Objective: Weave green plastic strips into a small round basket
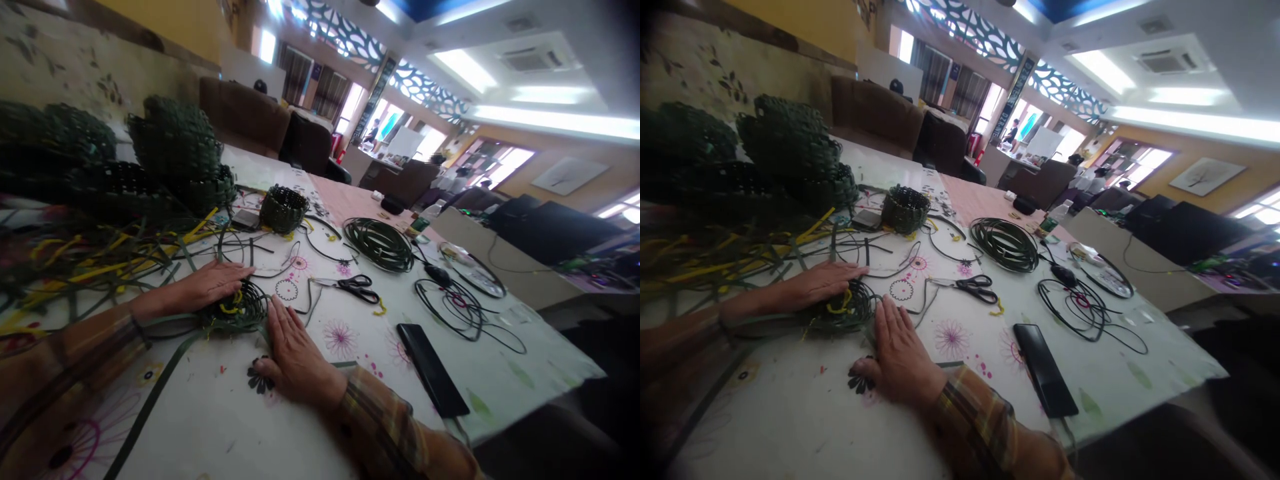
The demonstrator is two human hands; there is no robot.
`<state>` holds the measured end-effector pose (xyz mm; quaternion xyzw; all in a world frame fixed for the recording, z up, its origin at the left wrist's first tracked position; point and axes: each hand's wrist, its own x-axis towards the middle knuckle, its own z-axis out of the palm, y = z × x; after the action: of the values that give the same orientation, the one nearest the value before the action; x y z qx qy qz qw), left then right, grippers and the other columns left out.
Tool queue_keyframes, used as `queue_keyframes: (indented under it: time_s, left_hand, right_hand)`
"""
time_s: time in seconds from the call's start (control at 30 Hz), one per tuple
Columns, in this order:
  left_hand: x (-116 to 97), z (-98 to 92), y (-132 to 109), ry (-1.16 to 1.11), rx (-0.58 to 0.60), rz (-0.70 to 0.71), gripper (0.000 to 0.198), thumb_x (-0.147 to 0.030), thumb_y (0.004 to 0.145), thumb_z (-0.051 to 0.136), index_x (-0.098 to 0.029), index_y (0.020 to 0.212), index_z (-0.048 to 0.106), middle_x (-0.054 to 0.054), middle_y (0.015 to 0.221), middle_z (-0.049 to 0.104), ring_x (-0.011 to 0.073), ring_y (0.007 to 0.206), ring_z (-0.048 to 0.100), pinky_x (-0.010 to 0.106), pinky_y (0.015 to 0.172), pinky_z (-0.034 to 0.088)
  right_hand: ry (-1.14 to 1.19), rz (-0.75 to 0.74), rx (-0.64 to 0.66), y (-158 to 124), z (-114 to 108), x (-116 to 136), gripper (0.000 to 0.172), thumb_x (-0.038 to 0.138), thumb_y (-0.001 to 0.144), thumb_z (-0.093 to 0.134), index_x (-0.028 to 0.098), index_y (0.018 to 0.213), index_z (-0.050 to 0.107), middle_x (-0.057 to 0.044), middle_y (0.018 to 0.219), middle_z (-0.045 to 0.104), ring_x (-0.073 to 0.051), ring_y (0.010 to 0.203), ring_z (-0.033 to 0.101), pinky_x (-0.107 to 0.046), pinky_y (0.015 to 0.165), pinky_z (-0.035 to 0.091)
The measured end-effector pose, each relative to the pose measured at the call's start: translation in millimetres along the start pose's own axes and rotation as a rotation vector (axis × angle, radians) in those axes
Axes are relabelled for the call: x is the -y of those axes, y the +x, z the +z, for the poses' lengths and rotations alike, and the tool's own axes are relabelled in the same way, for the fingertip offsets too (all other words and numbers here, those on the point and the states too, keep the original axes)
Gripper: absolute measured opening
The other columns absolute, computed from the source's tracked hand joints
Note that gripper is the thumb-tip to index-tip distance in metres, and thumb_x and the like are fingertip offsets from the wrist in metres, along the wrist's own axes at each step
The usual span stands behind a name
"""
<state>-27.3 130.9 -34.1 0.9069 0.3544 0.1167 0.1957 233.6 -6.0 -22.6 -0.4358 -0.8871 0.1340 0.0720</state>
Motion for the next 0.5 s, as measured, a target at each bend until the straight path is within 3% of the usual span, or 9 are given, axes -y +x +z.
queue_keyframes:
  time_s: [0.13, 0.33, 0.5]
  left_hand:
    - [-5.1, -4.6, -2.2, -0.116, 0.028, -0.036, 0.061, -0.054, 0.102, 0.016, -0.026, 0.152, 0.038, 0.001, 0.159, 0.038, 0.0209, 0.145, 0.035, 0.039, 0.121, 0.018]
    - [-21.7, -8.9, 0.8, 0.010, 0.023, -0.141, 0.058, -0.054, 0.101, 0.017, -0.033, 0.140, 0.054, -0.001, 0.146, 0.056, 0.0242, 0.136, 0.047, 0.047, 0.118, 0.023]
    - [-15.6, -3.0, -2.5, 0.075, -0.055, -0.054, 0.059, -0.051, 0.101, 0.023, -0.022, 0.142, 0.053, 0.001, 0.150, 0.051, 0.0245, 0.141, 0.040, 0.040, 0.118, 0.024]
  right_hand:
    - [0.000, 0.009, 0.042, 0.7, -4.7, 1.1, 0.101, 0.060, 0.093, 0.049, -0.007, 0.154, 0.007, -0.030, 0.161, 0.003, -0.030, 0.153, -0.004, -0.051, 0.125, 0.012]
    - [-0.005, 0.014, 0.042, 1.8, -3.8, 1.5, 0.103, 0.066, 0.092, 0.046, -0.008, 0.154, 0.009, -0.028, 0.162, 0.005, -0.032, 0.153, -0.002, -0.053, 0.125, 0.008]
    - [0.034, 0.035, 0.011, 1.2, -2.6, 1.8, 0.094, 0.059, 0.096, 0.044, -0.003, 0.156, 0.006, -0.025, 0.163, 0.003, -0.029, 0.154, -0.003, -0.052, 0.125, 0.007]
